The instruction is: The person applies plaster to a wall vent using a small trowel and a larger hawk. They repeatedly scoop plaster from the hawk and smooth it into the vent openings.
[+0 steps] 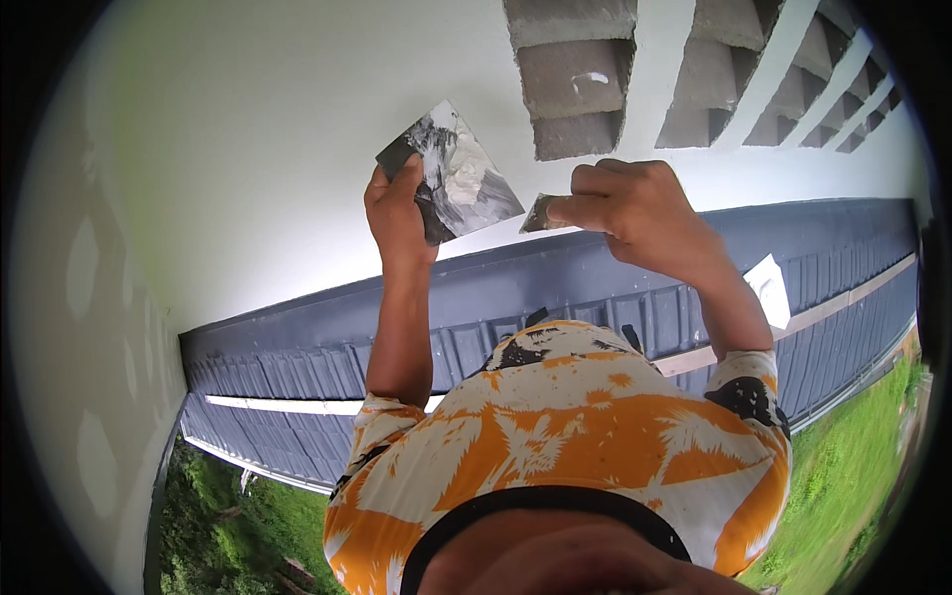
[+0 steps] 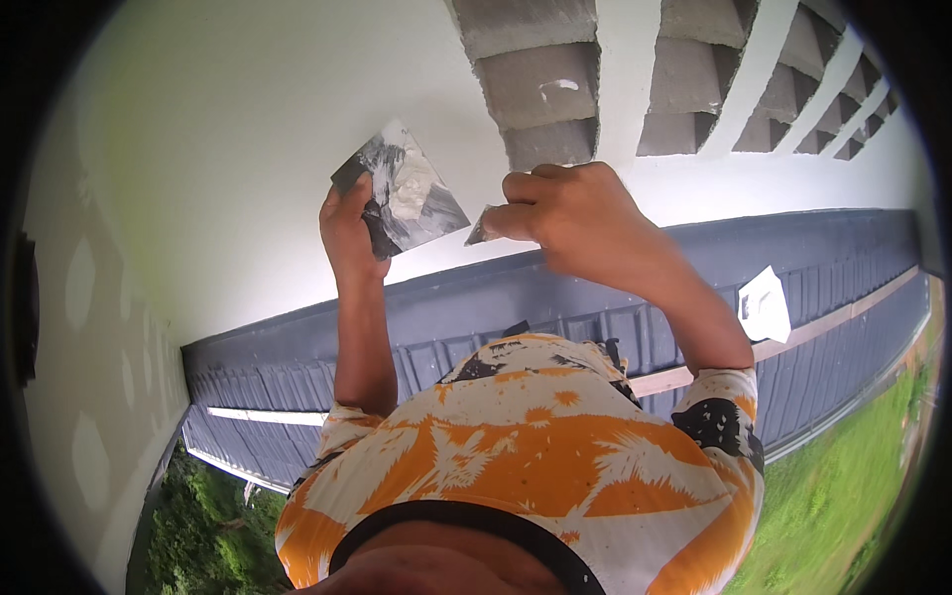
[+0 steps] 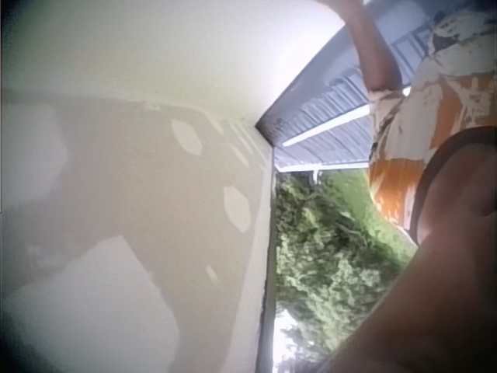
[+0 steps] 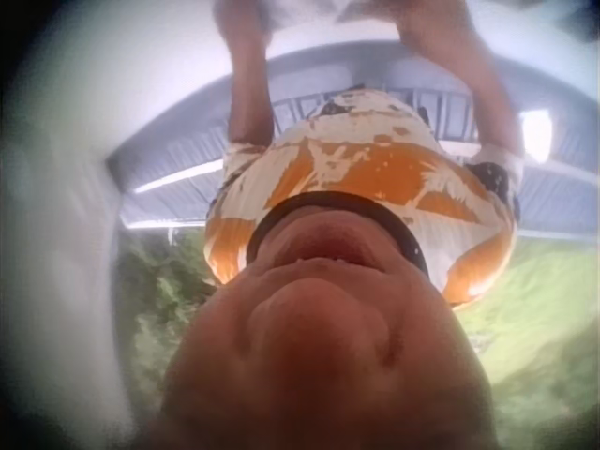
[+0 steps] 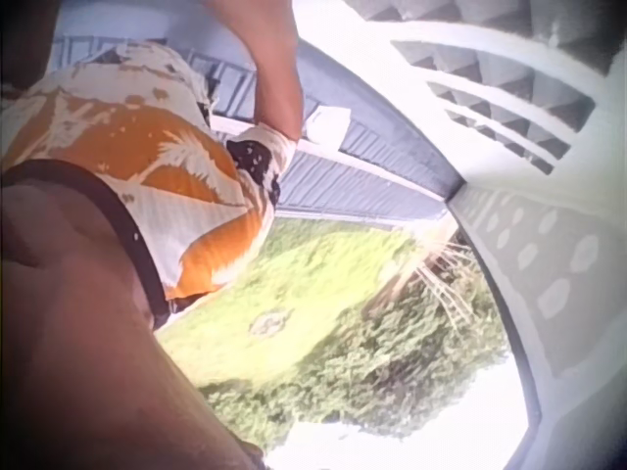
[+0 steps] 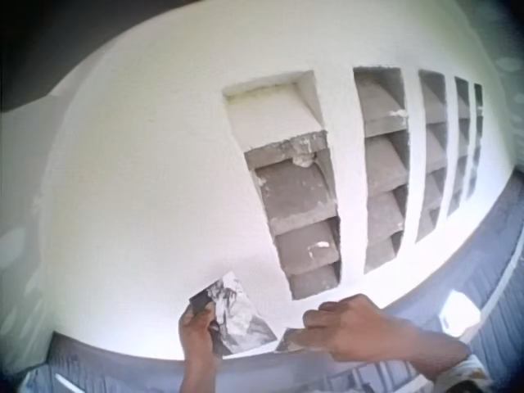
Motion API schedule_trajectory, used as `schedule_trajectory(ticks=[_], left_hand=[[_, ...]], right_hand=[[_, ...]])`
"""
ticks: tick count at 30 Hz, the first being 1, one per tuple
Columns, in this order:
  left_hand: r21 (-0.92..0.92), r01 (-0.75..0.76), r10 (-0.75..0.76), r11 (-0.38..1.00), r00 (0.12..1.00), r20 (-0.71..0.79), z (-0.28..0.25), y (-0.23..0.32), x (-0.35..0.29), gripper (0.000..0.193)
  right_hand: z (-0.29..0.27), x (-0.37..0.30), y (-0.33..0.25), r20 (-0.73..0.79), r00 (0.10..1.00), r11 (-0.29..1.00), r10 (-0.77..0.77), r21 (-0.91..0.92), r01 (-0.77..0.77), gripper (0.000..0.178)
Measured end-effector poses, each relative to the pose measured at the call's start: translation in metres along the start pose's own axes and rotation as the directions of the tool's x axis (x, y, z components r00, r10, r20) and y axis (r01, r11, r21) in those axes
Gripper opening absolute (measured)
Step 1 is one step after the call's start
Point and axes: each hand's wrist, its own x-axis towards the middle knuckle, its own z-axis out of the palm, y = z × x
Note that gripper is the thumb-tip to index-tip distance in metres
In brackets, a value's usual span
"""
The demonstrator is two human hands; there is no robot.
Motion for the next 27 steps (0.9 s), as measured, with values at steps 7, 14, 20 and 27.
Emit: schedule_trajectory(ticks=[7,14,20,27], left_hand=[[0.166,-0.057,0.044,0.984,0.996,0.082,0.004,-0.005,0.002,0.017],[-0.288,0.044,-0.087,0.957,0.987,-0.139,-0.002,-0.021,0.007,0.025],[-0.432,0.273,-0.340,0.860,0.936,-0.086,0.012,-0.052,-0.001,0.028],[-0.428,0.160,-0.196,0.889,0.980,-0.041,-0.003,-0.041,0.001,0.029]], right_hand=[[0.018,0.018,0.023,-0.159,0.986,0.998,-0.045,0.026,0.050,0.038],[0.050,-0.006,0.035,-0.141,0.909,0.544,0.392,0.833,-0.106,0.031],[0.098,-0.016,0.039,-0.369,0.879,0.820,0.304,0.571,-0.044,0.037],[0.085,-0.036,0.044,-0.295,0.782,0.686,0.548,0.693,-0.220,0.025]])
